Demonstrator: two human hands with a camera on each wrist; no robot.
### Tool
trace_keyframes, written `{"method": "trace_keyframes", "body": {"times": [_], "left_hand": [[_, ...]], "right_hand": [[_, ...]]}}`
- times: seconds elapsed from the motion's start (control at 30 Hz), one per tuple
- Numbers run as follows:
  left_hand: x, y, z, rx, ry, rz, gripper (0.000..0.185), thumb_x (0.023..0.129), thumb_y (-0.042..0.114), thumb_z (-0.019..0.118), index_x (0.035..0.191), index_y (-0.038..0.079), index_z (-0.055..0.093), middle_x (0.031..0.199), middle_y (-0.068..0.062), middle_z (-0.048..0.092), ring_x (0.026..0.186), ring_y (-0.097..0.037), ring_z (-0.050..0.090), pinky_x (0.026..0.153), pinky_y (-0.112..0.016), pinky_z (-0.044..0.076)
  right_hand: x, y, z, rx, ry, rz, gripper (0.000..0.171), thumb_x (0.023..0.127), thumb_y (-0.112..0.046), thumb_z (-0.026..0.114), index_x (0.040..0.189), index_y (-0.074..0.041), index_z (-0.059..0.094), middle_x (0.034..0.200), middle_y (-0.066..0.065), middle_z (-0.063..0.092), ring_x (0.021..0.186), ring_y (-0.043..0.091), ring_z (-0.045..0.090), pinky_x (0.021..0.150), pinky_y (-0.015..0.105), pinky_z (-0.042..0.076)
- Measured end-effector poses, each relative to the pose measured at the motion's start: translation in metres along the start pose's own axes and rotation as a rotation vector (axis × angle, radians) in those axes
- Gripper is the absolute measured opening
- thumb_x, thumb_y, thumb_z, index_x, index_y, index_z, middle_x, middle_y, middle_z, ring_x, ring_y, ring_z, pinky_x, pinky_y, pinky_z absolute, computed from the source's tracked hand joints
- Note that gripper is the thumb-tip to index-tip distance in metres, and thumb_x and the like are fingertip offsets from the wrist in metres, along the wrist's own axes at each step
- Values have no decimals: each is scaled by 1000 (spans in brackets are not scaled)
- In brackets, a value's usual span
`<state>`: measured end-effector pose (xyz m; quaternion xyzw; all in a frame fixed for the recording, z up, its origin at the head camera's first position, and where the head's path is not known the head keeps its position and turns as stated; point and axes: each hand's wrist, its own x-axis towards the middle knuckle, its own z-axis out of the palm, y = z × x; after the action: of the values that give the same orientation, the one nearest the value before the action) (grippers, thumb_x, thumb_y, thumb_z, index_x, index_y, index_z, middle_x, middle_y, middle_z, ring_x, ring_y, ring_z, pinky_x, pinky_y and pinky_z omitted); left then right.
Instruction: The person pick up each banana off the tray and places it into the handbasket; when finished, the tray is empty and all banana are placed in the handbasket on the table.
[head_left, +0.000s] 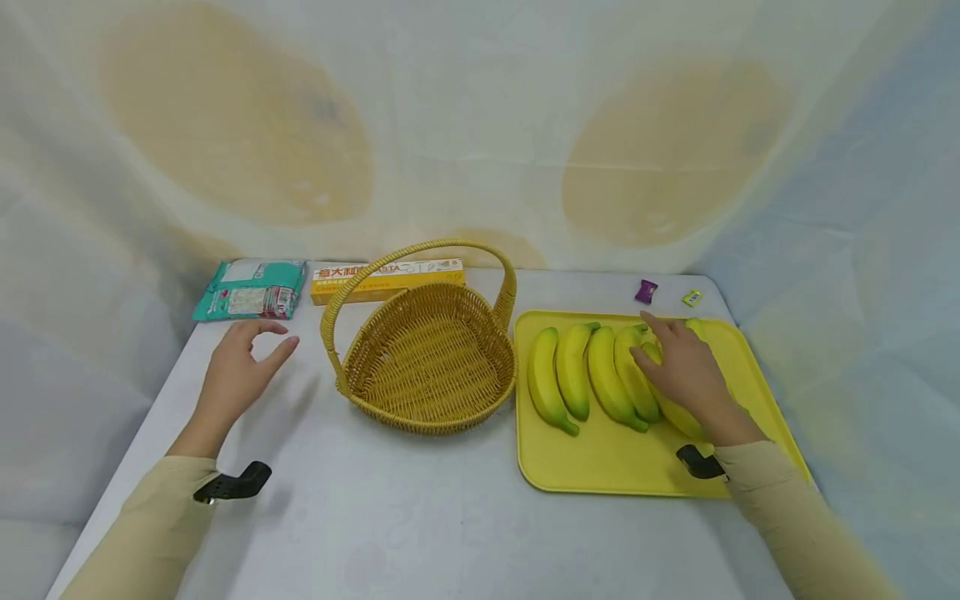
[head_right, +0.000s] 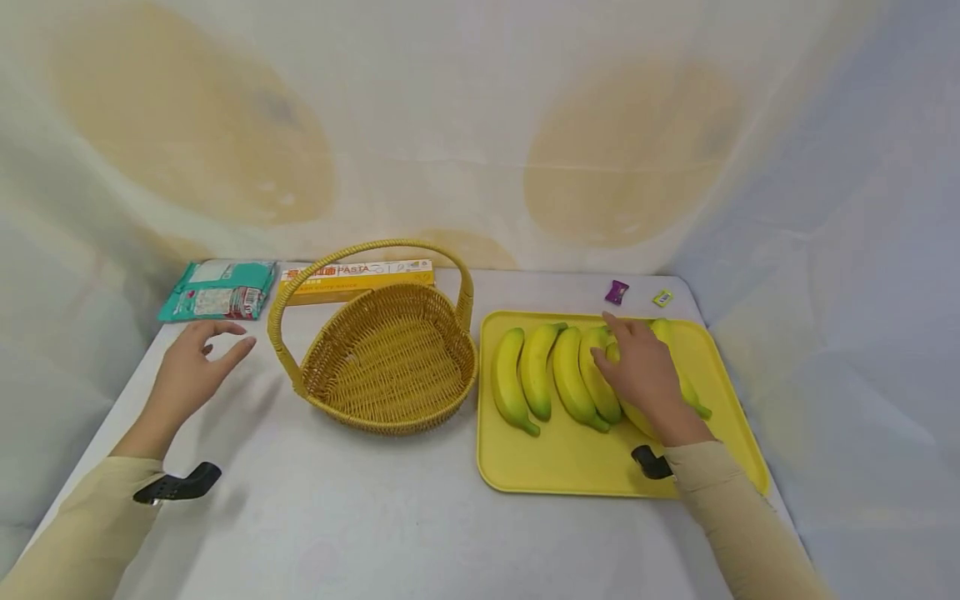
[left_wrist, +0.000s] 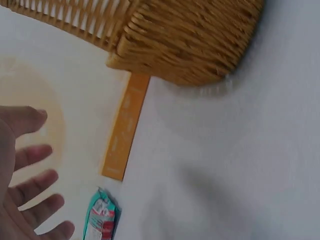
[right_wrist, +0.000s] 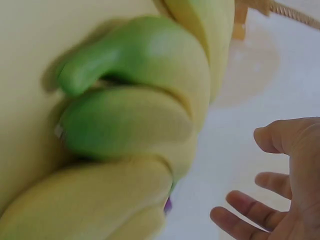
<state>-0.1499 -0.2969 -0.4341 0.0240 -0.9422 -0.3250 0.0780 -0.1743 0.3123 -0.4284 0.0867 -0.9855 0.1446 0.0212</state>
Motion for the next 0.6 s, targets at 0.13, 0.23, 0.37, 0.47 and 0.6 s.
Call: {"method": "trace_keyframes", "body": {"times": [0.13, 0.23, 0.37, 0.47, 0.6], "left_hand": [[-1, 11, -2, -154, -56, 38, 55, 102, 45, 60, 140, 5, 58, 145, -20, 51, 136, -42, 44, 107, -64, 40], [-2, 23, -3, -264, -114, 70, 53, 104, 42, 58, 147, 10, 54, 149, -13, 51, 139, -35, 45, 111, -43, 45], [-5, 36, -4, -396, -175, 121, 48, 105, 33, 58, 150, 17, 51, 149, -5, 54, 137, -16, 48, 101, -12, 44], [-8, 42, -3, -481, -192, 156, 47, 104, 24, 62, 149, 16, 52, 145, -7, 57, 130, -6, 52, 97, -10, 46], [-9, 47, -1, -558, -214, 200, 45, 101, 14, 66, 145, 11, 56, 137, -10, 64, 124, -5, 58, 96, -15, 50]], "right_hand": [[-7, 14, -8, 34, -28, 43, 63, 104, -33, 56, 156, -3, 36, 137, 34, 45, 113, 53, 52, 89, 69, 45], [-11, 25, -12, 47, -51, 72, 63, 105, -34, 55, 156, -2, 35, 135, 34, 45, 113, 52, 51, 89, 68, 46], [-12, 46, -11, 49, -63, 95, 63, 105, -33, 55, 154, 1, 35, 134, 37, 43, 116, 54, 48, 91, 70, 43], [-12, 64, -8, 71, -52, 102, 62, 105, -31, 56, 153, 3, 37, 136, 41, 39, 118, 59, 43, 93, 74, 39], [-12, 84, -5, 110, -68, 106, 59, 105, -26, 55, 151, 6, 37, 138, 46, 35, 123, 63, 37, 99, 76, 33]]}}
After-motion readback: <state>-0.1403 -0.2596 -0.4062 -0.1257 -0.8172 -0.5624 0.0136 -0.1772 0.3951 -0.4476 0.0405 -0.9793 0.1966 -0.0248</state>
